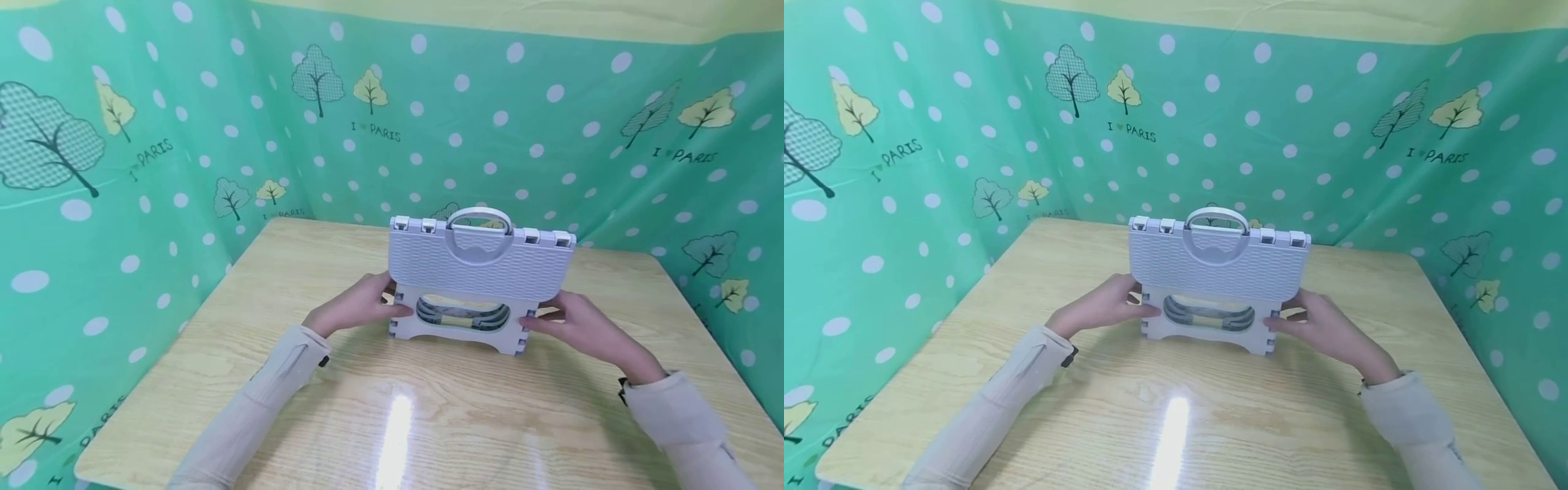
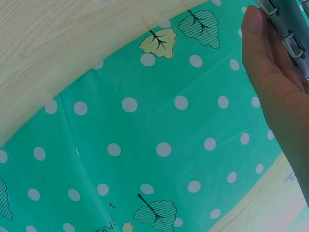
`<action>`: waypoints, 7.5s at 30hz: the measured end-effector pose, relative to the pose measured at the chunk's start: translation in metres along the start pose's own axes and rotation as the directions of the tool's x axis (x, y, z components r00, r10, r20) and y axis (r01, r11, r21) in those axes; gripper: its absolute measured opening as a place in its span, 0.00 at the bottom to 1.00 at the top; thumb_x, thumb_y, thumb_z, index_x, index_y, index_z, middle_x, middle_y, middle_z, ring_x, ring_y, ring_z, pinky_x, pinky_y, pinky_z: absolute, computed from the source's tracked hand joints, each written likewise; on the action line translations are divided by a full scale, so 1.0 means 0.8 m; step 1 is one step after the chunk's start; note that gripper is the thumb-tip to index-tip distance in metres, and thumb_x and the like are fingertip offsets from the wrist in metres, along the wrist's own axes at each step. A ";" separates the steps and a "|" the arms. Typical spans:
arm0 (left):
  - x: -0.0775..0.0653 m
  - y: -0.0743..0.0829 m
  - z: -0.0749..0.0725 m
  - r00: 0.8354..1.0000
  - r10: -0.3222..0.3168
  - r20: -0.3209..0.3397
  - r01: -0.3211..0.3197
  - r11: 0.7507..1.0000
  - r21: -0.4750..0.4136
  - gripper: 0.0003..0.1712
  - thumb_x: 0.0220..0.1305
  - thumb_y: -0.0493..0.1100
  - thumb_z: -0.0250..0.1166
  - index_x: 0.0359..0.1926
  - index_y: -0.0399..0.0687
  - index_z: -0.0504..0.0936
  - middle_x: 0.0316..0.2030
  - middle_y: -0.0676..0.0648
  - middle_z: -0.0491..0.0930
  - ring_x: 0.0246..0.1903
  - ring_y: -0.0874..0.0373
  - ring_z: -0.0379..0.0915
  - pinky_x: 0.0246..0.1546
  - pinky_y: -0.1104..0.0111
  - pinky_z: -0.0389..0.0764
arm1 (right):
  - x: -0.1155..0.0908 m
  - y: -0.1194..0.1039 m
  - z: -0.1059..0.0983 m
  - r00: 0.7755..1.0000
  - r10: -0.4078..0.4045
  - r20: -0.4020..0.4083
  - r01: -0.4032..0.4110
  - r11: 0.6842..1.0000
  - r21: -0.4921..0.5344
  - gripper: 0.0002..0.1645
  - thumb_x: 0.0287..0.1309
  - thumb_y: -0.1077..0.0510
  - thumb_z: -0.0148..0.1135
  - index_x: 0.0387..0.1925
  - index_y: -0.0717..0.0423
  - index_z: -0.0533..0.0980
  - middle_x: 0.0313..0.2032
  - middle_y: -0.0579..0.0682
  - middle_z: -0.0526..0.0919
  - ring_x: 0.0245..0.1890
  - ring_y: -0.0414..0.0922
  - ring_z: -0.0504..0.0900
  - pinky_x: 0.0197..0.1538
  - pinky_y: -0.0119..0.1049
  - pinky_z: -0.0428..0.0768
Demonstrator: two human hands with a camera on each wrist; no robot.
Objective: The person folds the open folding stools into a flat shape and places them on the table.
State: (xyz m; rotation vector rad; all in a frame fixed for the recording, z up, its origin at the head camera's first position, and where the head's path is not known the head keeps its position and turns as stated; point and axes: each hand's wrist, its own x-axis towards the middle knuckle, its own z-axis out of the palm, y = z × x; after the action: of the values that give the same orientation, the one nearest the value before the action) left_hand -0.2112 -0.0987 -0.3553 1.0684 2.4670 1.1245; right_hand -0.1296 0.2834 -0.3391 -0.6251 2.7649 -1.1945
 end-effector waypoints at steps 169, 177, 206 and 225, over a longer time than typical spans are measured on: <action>0.004 0.000 0.015 0.996 0.015 -0.086 -0.008 0.997 0.075 0.25 0.69 0.49 0.65 0.63 0.46 0.73 0.42 0.52 0.85 0.38 0.64 0.80 0.37 0.70 0.82 | 0.005 0.013 0.007 0.987 -0.075 -0.141 0.051 0.984 -0.169 0.19 0.66 0.56 0.65 0.56 0.57 0.77 0.41 0.50 0.88 0.39 0.48 0.86 0.42 0.42 0.85; 0.003 0.000 0.015 0.998 0.027 -0.064 -0.024 0.998 0.054 0.29 0.69 0.49 0.65 0.67 0.46 0.70 0.43 0.50 0.85 0.37 0.63 0.81 0.36 0.71 0.83 | 0.004 0.014 0.008 0.990 -0.058 -0.131 0.034 0.984 -0.174 0.19 0.67 0.56 0.64 0.56 0.57 0.77 0.42 0.49 0.87 0.38 0.44 0.86 0.41 0.37 0.84; -0.003 -0.022 0.013 0.933 -0.189 0.305 0.206 0.978 -0.025 0.14 0.61 0.51 0.72 0.36 0.45 0.83 0.25 0.48 0.85 0.27 0.48 0.83 0.28 0.64 0.80 | 0.009 0.036 0.025 0.964 0.074 0.255 -0.091 0.994 0.057 0.16 0.72 0.53 0.58 0.40 0.64 0.78 0.30 0.49 0.83 0.30 0.45 0.82 0.34 0.39 0.83; -0.003 -0.016 0.030 0.878 -0.317 0.358 0.283 0.948 0.145 0.20 0.58 0.59 0.73 0.32 0.48 0.80 0.25 0.49 0.83 0.24 0.61 0.74 0.28 0.71 0.74 | -0.001 0.045 0.036 0.898 0.102 0.427 -0.147 0.986 0.073 0.15 0.73 0.53 0.55 0.35 0.60 0.77 0.26 0.48 0.82 0.25 0.43 0.80 0.30 0.36 0.81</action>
State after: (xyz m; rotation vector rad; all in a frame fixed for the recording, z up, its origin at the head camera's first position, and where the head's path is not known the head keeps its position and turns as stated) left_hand -0.2051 -0.0925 -0.3812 0.7930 2.2815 0.6500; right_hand -0.1347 0.2862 -0.3852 -0.6018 2.3273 -1.0232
